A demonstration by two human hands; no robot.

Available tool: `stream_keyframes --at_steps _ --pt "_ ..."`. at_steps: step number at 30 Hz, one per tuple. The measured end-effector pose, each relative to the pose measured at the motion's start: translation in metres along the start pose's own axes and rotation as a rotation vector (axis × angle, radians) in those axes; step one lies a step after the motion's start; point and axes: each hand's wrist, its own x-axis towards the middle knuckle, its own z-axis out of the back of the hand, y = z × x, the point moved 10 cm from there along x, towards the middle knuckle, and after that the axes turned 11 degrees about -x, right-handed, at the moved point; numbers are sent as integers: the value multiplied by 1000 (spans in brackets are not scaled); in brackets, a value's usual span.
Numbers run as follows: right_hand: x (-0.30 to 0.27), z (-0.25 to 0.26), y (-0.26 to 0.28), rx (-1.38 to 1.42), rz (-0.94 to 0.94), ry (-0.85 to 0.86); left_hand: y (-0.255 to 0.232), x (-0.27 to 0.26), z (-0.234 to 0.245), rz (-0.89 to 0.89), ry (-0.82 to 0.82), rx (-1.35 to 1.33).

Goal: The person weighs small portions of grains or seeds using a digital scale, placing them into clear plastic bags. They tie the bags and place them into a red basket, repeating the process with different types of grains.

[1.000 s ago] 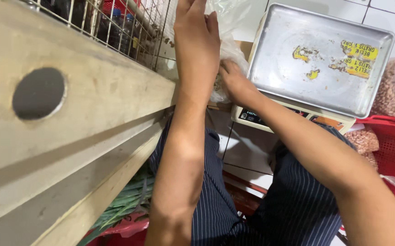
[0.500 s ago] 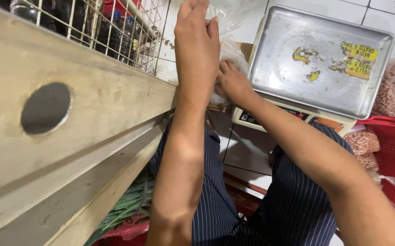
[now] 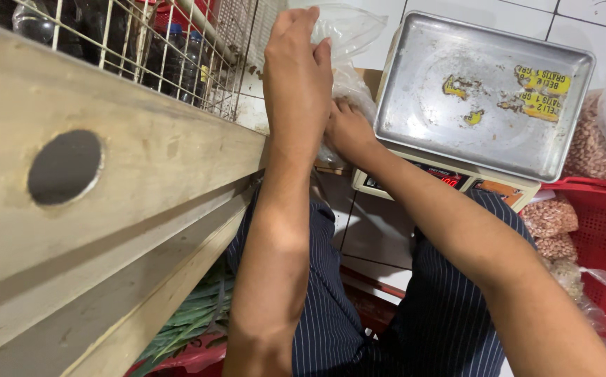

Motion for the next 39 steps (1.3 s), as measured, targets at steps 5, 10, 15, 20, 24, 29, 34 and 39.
stream_keyframes --at_steps 5,10,15,20,24,29,34,39 --pt "-3 -9 -4 -95 -17 57 -1 -2 1 20 5 -31" --pt "-2 -8 -5 -88 -22 62 1 -1 -2 49 18 6" --pt "-5 0 -3 -109 19 21 -1 -2 -2 54 26 41" --pt "-6 -15 -6 -74 3 133 -2 -3 -1 40 11 50" --pt "-3 -5 1 -236 18 23 -3 -3 0 20 -3 28" --pt "-3 -12 -4 -52 -36 219 -3 -1 0 -9 -2 29" --pt "-4 0 -6 -91 28 128 -3 -2 0 -8 7 9" --pt "-11 -3 -6 -124 29 150 -5 -2 0 -18 20 -4"
